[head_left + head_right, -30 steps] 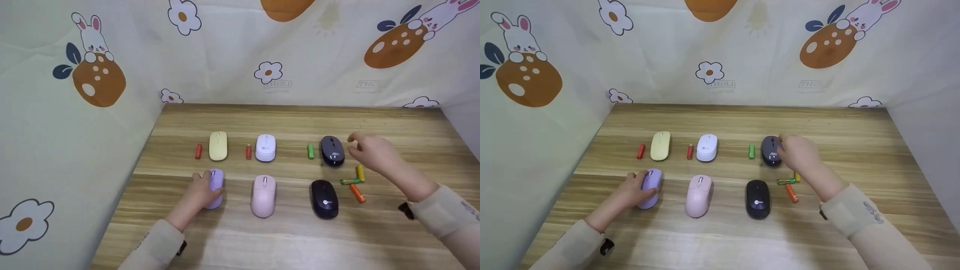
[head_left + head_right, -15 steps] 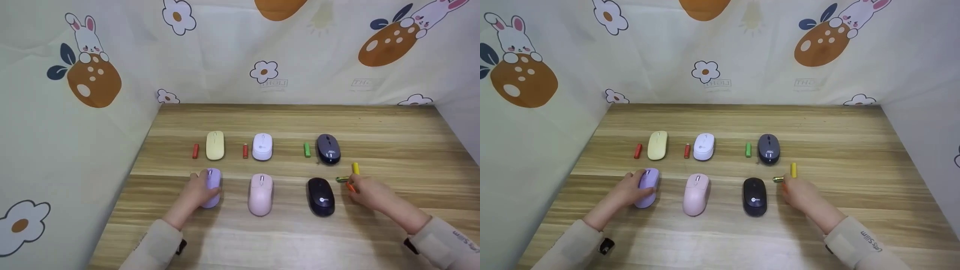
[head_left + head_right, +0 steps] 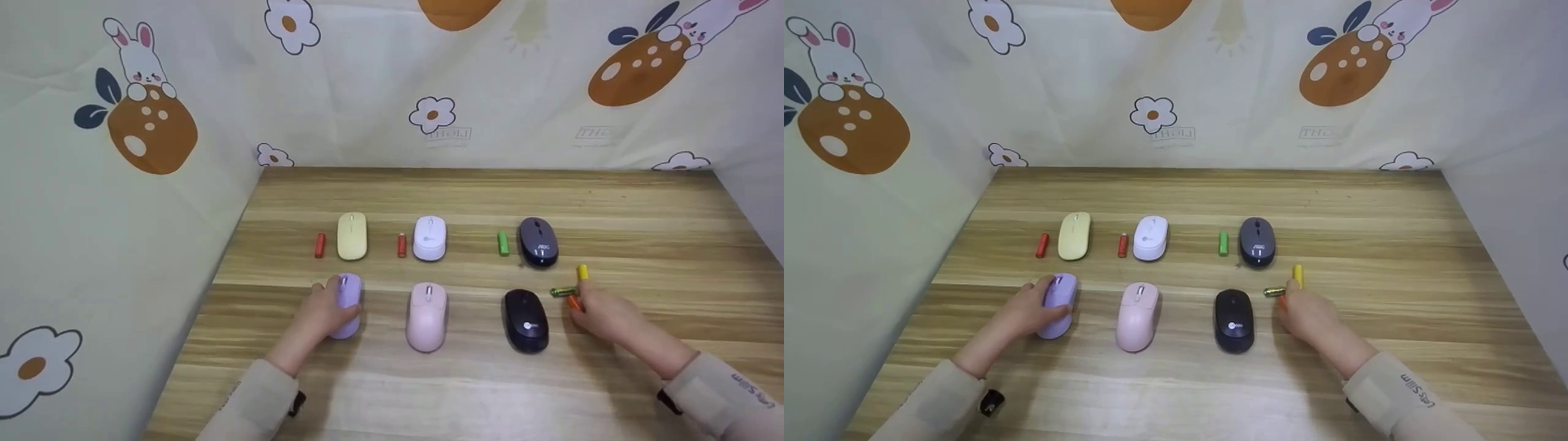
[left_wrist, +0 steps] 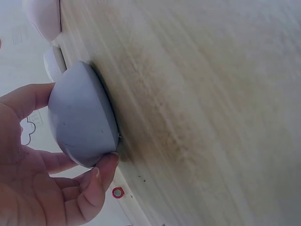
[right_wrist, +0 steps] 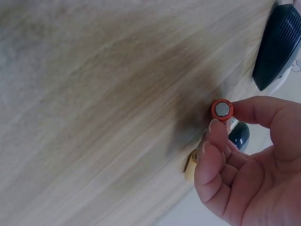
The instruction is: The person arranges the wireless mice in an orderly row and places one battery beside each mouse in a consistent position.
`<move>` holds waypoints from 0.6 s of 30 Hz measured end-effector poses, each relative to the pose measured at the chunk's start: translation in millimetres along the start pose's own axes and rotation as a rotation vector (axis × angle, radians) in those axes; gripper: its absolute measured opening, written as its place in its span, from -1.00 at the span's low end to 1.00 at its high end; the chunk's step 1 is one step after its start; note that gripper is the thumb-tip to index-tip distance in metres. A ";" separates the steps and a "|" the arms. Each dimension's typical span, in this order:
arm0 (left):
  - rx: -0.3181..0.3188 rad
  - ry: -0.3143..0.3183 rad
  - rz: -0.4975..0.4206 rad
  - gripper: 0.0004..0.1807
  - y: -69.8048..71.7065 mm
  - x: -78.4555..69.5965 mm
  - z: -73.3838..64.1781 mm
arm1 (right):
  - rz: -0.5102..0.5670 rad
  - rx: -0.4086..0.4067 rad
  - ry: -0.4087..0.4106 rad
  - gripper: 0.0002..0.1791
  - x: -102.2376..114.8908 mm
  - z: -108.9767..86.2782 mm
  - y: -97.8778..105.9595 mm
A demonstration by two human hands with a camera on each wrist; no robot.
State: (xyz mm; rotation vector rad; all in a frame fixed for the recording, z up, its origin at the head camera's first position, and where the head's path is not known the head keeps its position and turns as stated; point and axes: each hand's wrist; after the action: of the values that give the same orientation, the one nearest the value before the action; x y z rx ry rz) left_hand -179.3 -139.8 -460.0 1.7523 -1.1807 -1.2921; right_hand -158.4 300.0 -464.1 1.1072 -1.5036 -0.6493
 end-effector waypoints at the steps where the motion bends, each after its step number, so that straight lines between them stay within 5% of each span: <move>1: 0.001 -0.001 0.003 -0.13 -0.2 0.1 0.2 | -0.002 0.003 0.000 -0.75 0.0 0.3 0.1; 18: -0.006 0.011 0.013 -0.13 -0.9 1.3 -1.2 | -0.030 -0.034 0.027 -0.80 0.0 0.1 -3.5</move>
State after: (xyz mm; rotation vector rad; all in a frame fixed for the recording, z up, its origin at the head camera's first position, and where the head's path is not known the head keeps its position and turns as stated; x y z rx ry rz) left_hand -177.7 -140.7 -460.9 1.7427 -1.1792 -1.2762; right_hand -157.4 298.6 -467.2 1.1105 -1.4504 -0.6756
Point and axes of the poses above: each hand's wrist, its own z-axis towards the middle knuckle, its own y-axis out of the back of the hand, x = y × z, and after that the axes turned 8 degrees about z, right-handed
